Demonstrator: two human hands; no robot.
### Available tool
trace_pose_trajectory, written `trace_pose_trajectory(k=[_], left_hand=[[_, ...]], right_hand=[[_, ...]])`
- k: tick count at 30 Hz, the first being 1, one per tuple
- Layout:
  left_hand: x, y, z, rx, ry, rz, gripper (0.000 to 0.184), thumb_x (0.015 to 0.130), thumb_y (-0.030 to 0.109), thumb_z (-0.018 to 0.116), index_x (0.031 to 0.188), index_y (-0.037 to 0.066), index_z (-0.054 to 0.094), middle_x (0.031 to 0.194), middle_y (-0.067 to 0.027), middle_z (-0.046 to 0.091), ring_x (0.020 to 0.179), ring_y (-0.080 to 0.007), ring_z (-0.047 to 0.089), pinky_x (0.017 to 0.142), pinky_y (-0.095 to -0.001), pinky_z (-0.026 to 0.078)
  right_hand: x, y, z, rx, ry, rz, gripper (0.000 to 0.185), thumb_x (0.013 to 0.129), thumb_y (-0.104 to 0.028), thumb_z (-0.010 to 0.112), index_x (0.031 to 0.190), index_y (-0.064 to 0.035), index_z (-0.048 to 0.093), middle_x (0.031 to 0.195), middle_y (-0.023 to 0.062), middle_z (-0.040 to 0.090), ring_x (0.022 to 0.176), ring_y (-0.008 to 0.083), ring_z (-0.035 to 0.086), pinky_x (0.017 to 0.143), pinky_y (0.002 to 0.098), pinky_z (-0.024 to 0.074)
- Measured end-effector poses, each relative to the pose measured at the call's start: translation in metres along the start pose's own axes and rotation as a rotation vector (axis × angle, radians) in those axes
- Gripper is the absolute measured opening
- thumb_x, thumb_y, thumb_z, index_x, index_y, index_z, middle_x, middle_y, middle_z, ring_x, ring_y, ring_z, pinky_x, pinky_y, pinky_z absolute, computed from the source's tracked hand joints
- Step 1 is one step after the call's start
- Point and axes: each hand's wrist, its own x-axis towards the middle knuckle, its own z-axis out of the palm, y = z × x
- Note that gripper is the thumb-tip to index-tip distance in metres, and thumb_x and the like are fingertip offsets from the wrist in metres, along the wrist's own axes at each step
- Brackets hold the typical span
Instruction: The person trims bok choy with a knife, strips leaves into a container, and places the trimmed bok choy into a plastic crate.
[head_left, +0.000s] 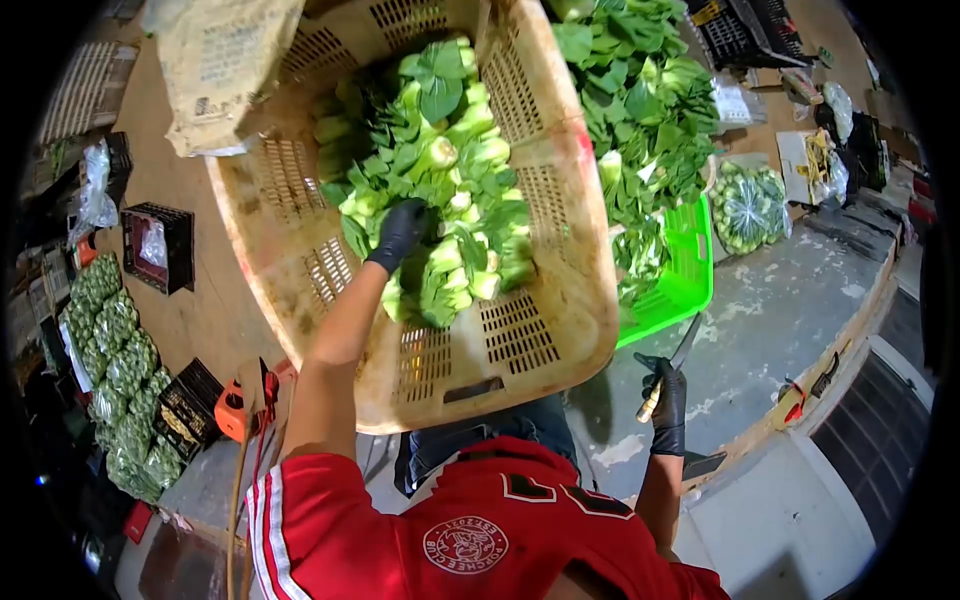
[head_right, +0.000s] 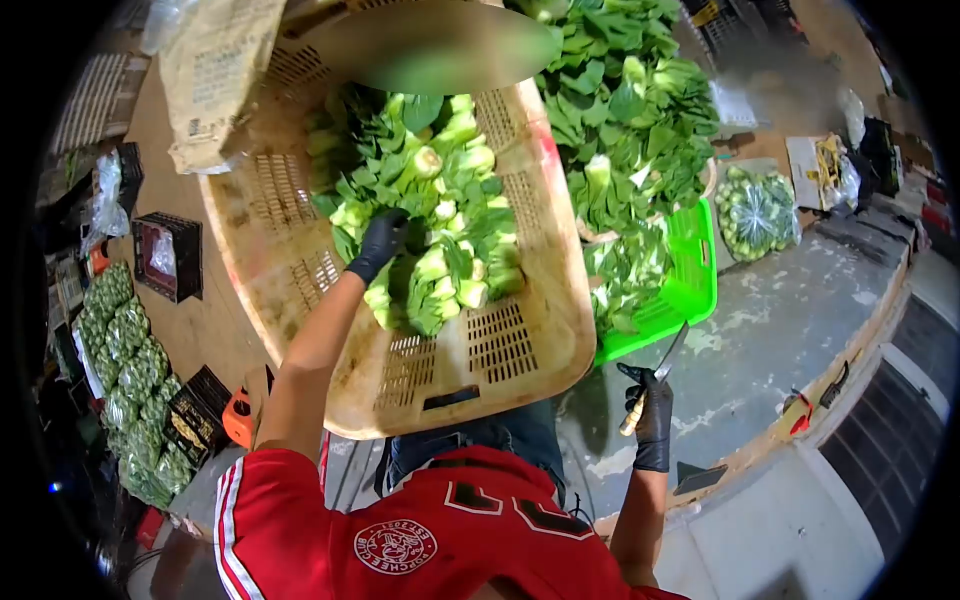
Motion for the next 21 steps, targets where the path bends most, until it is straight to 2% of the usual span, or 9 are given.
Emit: trace_pose_trajectory(k=[5, 9, 13, 16, 17, 18, 19, 20, 21], left_hand=[[-0.025, -0.018, 0.068, 0.317, -0.143, 0.066, 0.032, 0.073, 0.031, 0.063, 0.094, 0.007, 0.06, 0.086, -0.0162, 0.061, 0.08, -0.0337, 0.058, 0.072, -0.0412, 0.046], [-0.056, -0.011, 0.063, 0.487, -0.227, 0.169, 0.053, 0.067, 0.043, 0.069, 0.099, 0.003, 0.054, 0.091, -0.0163, 0.058, 0.081, -0.0326, 0.055, 0.075, -0.0413, 0.042], [-0.051, -0.003, 0.07, 0.606, -0.197, 0.183, 0.052, 0.065, 0.043, 0.072, 0.093, 0.003, 0.054, 0.09, -0.0169, 0.058, 0.082, -0.032, 0.055, 0.076, -0.0407, 0.041], [-0.061, 0.023, 0.049, 0.405, -0.134, 0.088, 0.05, 0.064, 0.037, 0.074, 0.094, 0.002, 0.055, 0.09, -0.0175, 0.058, 0.084, -0.0333, 0.054, 0.076, -0.0423, 0.042], [-0.07, 0.04, 0.032, 0.234, -0.083, 0.074, 0.048, 0.066, 0.029, 0.075, 0.1, 0.0, 0.056, 0.095, -0.0182, 0.059, 0.091, -0.0332, 0.055, 0.082, -0.0412, 0.043], [-0.077, 0.048, 0.018, -0.132, -0.092, 0.051, 0.058, 0.066, 0.025, 0.076, 0.112, -0.001, 0.052, 0.104, -0.0164, 0.059, 0.101, -0.0284, 0.055, 0.089, -0.0368, 0.041], [-0.085, 0.077, -0.004, -0.332, -0.158, -0.011, 0.061, 0.068, 0.023, 0.074, 0.117, -0.002, 0.047, 0.109, -0.015, 0.056, 0.105, -0.0254, 0.052, 0.092, -0.0346, 0.039], [-0.095, 0.115, -0.024, -0.528, -0.223, -0.069, 0.065, 0.069, 0.022, 0.073, 0.122, -0.002, 0.043, 0.114, -0.0136, 0.054, 0.109, -0.0223, 0.05, 0.095, -0.0325, 0.037], [-0.103, 0.135, -0.032, -0.597, -0.247, -0.004, 0.07, 0.07, 0.019, 0.072, 0.126, -0.002, 0.036, 0.113, -0.0123, 0.052, 0.105, -0.0205, 0.05, 0.096, -0.0325, 0.036]], right_hand=[[-0.014, 0.018, 0.009, -0.042, 0.081, 0.031, 0.03, 0.086, -0.032, 0.055, 0.095, -0.0041, 0.061, 0.057, 0.0007, 0.05, 0.042, 0.0081, 0.044, 0.039, 0.0205, 0.0358], [-0.024, 0.029, 0.006, -0.171, 0.093, 0.025, 0.035, 0.087, -0.036, 0.054, 0.096, -0.0032, 0.062, 0.058, 0.0, 0.05, 0.046, 0.0073, 0.045, 0.041, 0.0214, 0.0358], [-0.018, 0.037, 0.004, -0.142, 0.125, 0.042, 0.038, 0.086, -0.037, 0.054, 0.097, -0.0015, 0.062, 0.057, 0.0002, 0.05, 0.044, 0.0073, 0.044, 0.04, 0.0215, 0.0349], [-0.021, 0.034, 0.001, -0.005, 0.06, 0.004, 0.023, 0.086, -0.025, 0.057, 0.085, -0.0025, 0.06, 0.062, 0.0043, 0.056, 0.049, 0.0089, 0.049, 0.042, 0.0216, 0.0385], [-0.026, 0.033, 0.004, -0.05, 0.0, -0.093, 0.022, 0.086, -0.024, 0.056, 0.085, -0.0023, 0.059, 0.064, 0.0048, 0.058, 0.05, 0.0086, 0.05, 0.043, 0.0213, 0.0385], [-0.03, 0.03, 0.007, -0.089, -0.06, -0.194, 0.02, 0.087, -0.022, 0.056, 0.084, -0.002, 0.059, 0.067, 0.0052, 0.059, 0.051, 0.0083, 0.05, 0.043, 0.021, 0.0385], [-0.03, 0.031, 0.011, -0.071, -0.211, -0.296, 0.017, 0.085, -0.018, 0.056, 0.083, -0.0014, 0.058, 0.072, 0.0054, 0.062, 0.053, 0.0069, 0.05, 0.045, 0.0207, 0.0387], [-0.04, 0.011, 0.021, -0.287, -0.247, -0.322, 0.012, 0.082, -0.013, 0.057, 0.083, -0.0013, 0.058, 0.071, 0.0083, 0.061, 0.052, 0.011, 0.053, 0.047, 0.0242, 0.0414], [-0.04, 0.012, 0.03, -0.384, -0.246, -0.451, 0.013, 0.08, -0.014, 0.059, 0.083, -0.0019, 0.058, 0.07, 0.0102, 0.061, 0.053, 0.0153, 0.055, 0.048, 0.0271, 0.0428]])
